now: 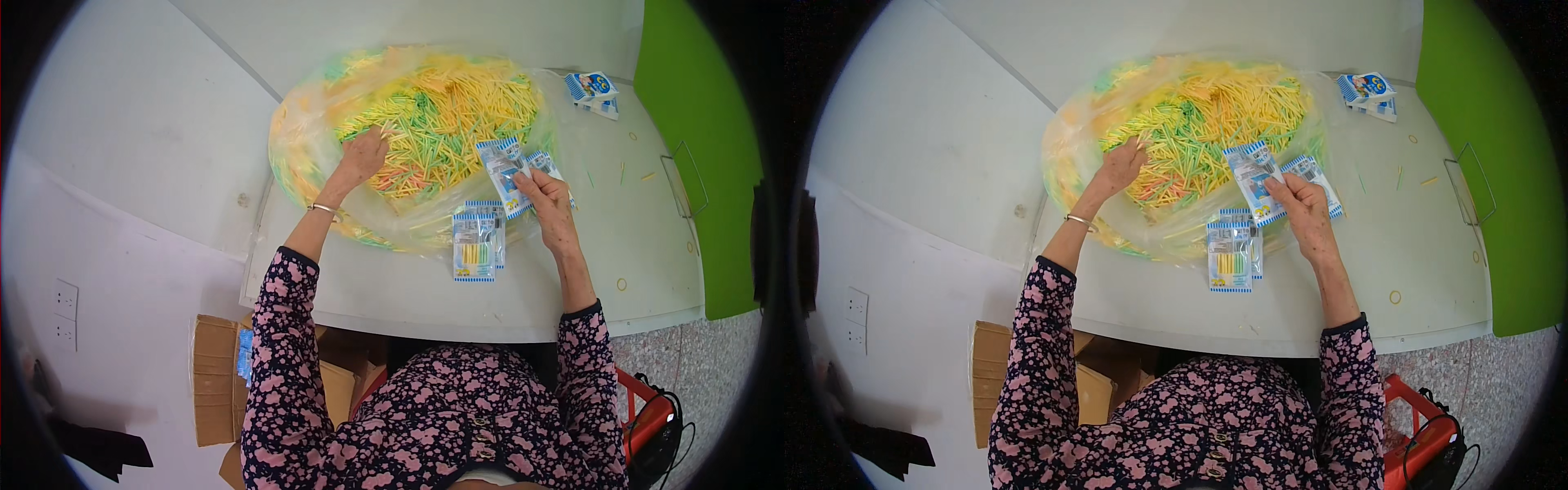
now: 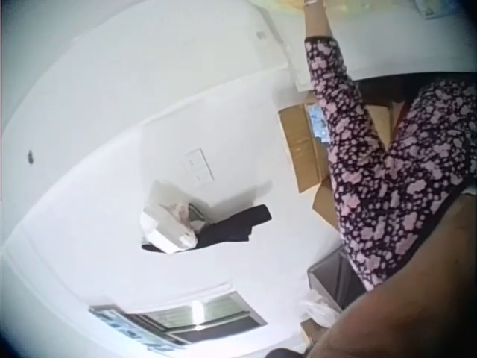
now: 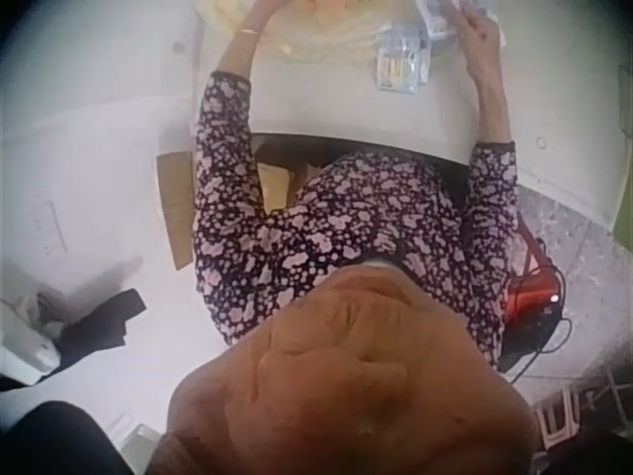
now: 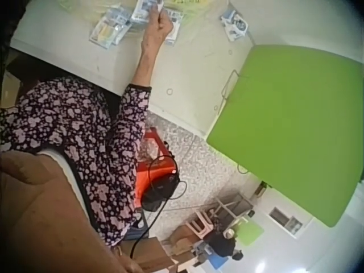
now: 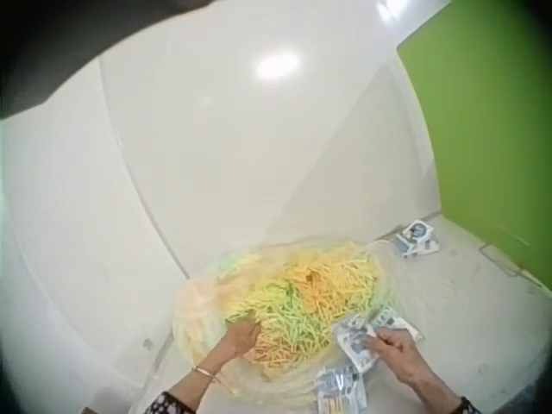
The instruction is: Packaging small packets by securing them with rubber bands and placing them into a cardboard box.
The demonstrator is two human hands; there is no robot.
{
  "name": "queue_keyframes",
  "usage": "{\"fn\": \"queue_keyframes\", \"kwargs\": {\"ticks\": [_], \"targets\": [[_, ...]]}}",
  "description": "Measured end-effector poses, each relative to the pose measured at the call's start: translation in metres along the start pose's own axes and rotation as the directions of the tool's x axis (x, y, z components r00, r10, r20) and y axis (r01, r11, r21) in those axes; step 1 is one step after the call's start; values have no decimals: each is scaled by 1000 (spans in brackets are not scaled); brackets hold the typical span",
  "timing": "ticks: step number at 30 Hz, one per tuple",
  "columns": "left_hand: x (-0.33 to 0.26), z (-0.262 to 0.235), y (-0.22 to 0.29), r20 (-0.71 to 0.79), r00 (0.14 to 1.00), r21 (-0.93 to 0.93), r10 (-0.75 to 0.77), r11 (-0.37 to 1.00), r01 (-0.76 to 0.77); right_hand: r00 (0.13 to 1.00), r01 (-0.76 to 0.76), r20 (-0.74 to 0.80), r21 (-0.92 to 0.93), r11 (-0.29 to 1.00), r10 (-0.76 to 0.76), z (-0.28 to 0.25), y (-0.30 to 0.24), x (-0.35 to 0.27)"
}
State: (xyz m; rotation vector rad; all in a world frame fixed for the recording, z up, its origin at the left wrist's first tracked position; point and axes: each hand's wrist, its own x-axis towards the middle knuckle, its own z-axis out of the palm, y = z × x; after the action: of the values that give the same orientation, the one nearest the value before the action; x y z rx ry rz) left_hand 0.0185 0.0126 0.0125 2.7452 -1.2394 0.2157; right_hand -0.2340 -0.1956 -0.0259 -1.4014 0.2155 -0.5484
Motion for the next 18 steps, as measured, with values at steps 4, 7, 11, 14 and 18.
{"fn": "queue_keyframes", "kwargs": {"ticks": [4,7,11,14,18], "targets": [[-10,-13,0,152,988,-673,28,735,83,999,-26,17,-28,999,27,22,-22,13],[-20,-17,20,305,950,-918,69,286,274,994,-78,102,289,954,50,48,-20,51],[-17,-6,34,459,857,-848,233,-172,501,987,-137,142,468,873,78,86,3,103],[-13,-6,51,512,804,-782,302,-222,582,975,-220,155,560,799,160,102,25,125],[-13,3,40,533,771,-767,349,-184,614,937,-343,251,533,774,243,125,23,124]]}}
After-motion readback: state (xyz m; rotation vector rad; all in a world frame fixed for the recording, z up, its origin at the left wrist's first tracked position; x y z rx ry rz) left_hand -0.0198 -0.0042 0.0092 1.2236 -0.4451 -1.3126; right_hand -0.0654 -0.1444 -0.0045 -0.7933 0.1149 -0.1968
